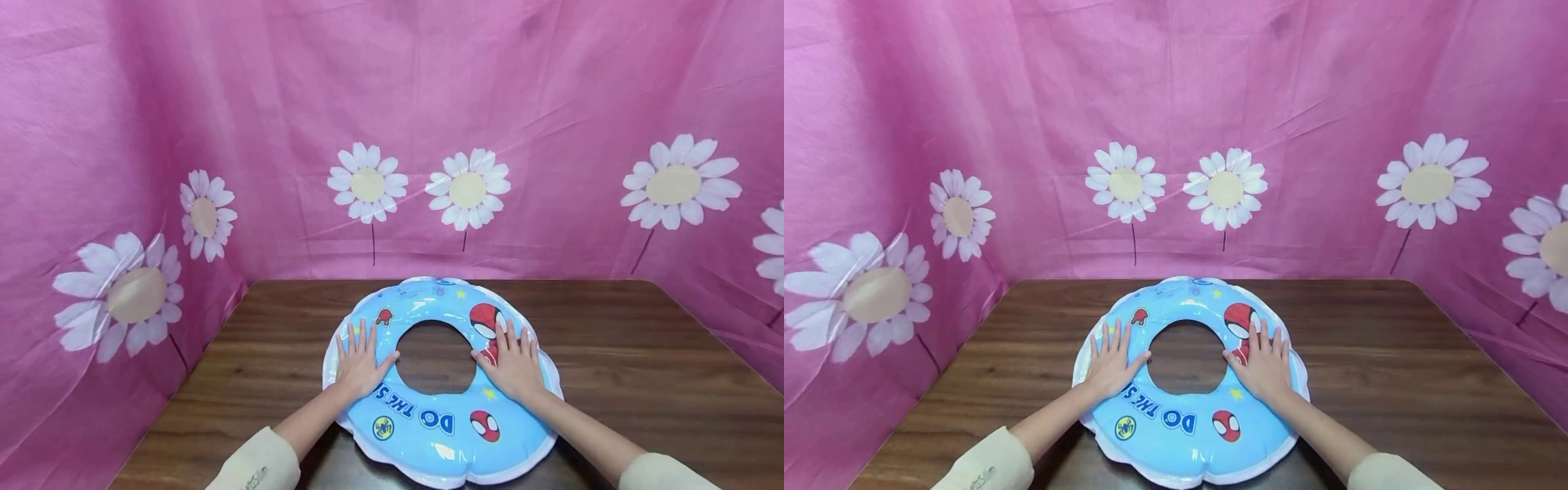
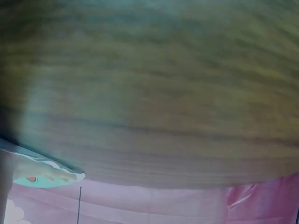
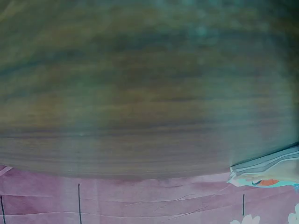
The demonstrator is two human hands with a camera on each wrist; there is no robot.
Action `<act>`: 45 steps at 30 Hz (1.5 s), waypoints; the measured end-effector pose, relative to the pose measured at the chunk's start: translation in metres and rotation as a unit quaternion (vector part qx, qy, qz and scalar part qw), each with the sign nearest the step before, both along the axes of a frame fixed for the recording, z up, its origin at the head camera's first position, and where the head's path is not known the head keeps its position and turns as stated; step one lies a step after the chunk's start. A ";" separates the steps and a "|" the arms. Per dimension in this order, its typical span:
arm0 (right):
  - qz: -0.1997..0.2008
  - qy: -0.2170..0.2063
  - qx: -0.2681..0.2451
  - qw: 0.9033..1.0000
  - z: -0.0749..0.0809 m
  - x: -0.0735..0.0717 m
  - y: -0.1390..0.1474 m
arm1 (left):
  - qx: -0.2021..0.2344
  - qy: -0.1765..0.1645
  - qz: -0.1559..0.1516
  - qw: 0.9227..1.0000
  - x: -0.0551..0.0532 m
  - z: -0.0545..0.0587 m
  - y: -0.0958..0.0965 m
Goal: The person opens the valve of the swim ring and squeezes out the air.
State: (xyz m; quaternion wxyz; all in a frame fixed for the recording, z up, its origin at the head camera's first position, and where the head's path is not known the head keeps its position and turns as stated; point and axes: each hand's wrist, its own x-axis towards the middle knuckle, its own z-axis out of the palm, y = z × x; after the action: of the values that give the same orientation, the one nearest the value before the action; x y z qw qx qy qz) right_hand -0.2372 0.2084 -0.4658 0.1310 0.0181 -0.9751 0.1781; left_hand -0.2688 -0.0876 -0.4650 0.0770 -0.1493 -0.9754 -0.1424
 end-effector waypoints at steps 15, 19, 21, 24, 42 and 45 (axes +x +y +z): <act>-0.001 -0.051 -0.144 0.988 0.021 0.003 0.012 | 0.188 -0.081 -0.012 0.979 -0.005 0.018 -0.010; -0.005 -0.021 -0.201 0.979 0.042 0.002 0.022 | 0.277 -0.071 0.003 0.958 -0.011 0.039 -0.014; 0.000 0.007 -0.180 0.984 0.052 -0.006 0.021 | 0.238 -0.051 0.006 0.970 -0.018 0.051 -0.010; 0.016 0.050 -0.158 0.986 0.061 -0.028 0.014 | 0.180 -0.021 0.005 0.984 -0.037 0.066 0.002; 0.022 0.011 0.019 1.000 -0.002 -0.077 0.002 | -0.034 -0.010 0.028 0.999 -0.071 0.004 0.033; 0.025 -0.007 0.024 0.999 -0.001 -0.078 0.000 | -0.045 -0.023 0.031 0.998 -0.071 0.005 0.032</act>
State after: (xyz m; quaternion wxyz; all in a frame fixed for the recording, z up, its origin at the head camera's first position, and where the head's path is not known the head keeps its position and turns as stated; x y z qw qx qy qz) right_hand -0.3154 0.2085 -0.4670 0.1193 0.0446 -0.9791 0.1583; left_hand -0.3398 -0.0551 -0.4599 0.0526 -0.1190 -0.9865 -0.0993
